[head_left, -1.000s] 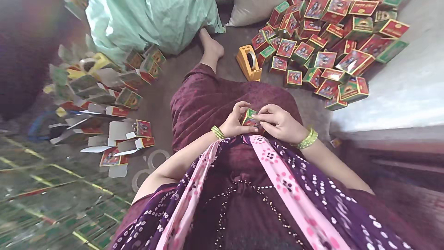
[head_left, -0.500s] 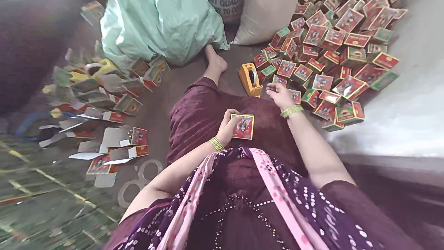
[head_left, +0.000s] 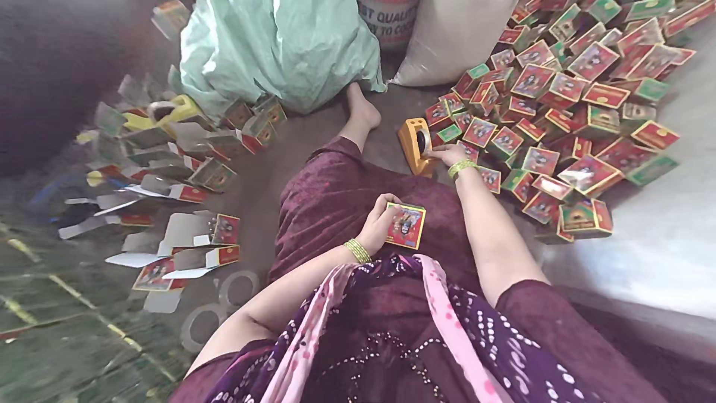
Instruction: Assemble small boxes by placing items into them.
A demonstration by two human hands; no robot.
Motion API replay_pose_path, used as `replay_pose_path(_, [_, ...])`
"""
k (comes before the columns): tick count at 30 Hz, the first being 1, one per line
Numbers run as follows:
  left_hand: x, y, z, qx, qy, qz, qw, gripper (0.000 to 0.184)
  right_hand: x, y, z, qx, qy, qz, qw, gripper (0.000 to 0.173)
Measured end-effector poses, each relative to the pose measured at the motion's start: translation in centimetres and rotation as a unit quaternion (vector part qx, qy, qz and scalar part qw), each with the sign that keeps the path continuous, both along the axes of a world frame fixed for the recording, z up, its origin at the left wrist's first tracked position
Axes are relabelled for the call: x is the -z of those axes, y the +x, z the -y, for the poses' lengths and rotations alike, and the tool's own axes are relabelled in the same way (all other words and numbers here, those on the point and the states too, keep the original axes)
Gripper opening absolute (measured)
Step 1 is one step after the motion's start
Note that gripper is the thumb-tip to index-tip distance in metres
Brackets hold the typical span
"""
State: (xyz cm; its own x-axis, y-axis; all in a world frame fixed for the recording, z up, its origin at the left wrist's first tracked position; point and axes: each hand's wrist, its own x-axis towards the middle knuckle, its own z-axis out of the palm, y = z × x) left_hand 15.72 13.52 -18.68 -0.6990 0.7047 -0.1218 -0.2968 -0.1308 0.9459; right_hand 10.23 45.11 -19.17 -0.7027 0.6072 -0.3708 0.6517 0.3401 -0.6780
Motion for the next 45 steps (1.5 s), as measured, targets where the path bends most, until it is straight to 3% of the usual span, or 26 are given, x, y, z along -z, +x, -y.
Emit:
replay_pose_path(6, [0.0,0.1,0.1,-0.004,-0.007,0.0,1.0,0.028,-1.5,2.8,1.5,0.045,-0.04,0.043,0.997,0.042])
replay_pose_path(12, [0.1,0.6,0.2,-0.002,0.0,-0.002,1.0,0.027,0.1,3.2,2.0,0.02,-0.059,0.026,0.998,0.039])
replay_pose_path(14, [0.1,0.7,0.3,-0.007,0.005,-0.01,1.0,0.027,0.8,2.9,2.1,0.01,0.0,0.028,1.0,0.039])
replay_pose_path(18, [0.2,0.6,0.5,-0.029,-0.002,-0.032,0.999,0.029,0.0,2.7,2.8,-0.023,0.183,0.171,0.968,0.034])
replay_pose_path(20, [0.2,0.6,0.6,-0.042,-0.002,-0.042,0.998,0.028,-0.6,3.0,2.7,-0.023,0.147,0.116,0.982,0.035])
replay_pose_path(23, [0.3,0.6,0.6,-0.052,-0.017,-0.063,0.996,0.031,-2.8,4.5,4.5,-0.039,-0.03,-0.064,0.997,0.034])
replay_pose_path(26, [0.3,0.7,0.6,-0.055,-0.047,-0.087,0.994,0.03,-6.6,8.4,9.4,-0.049,-0.231,-0.186,0.954,0.026])
replay_pose_path(28, [0.5,0.7,0.5,-0.059,-0.068,-0.108,0.99,0.031,-8.4,11.5,12.5,-0.066,-0.281,-0.215,0.933,0.018])
replay_pose_path(33, [0.8,1.0,0.3,-0.055,-0.074,-0.154,0.984,0.035,-8.4,14.1,16.3,-0.069,-0.287,-0.215,0.931,0.015])
replay_pose_path(37, [0.5,1.3,0.4,-0.041,-0.068,-0.116,0.99,0.038,-6.7,13.4,16.7,-0.028,-0.284,-0.172,0.943,0.033])
replay_pose_path(42, [0.1,1.5,0.4,-0.06,-0.031,-0.117,0.991,0.057,-6.2,12.7,17.0,0.028,-0.291,-0.132,0.947,0.023])
replay_pose_path(43, [0.2,1.5,0.5,-0.054,-0.029,-0.129,0.99,0.061,-6.2,12.6,17.1,0.034,-0.282,-0.131,0.95,0.026])
replay_pose_path(45, [0.6,1.7,0.6,-0.023,-0.024,-0.183,0.983,0.065,-6.0,12.4,16.5,0.028,-0.239,-0.124,0.963,0.048])
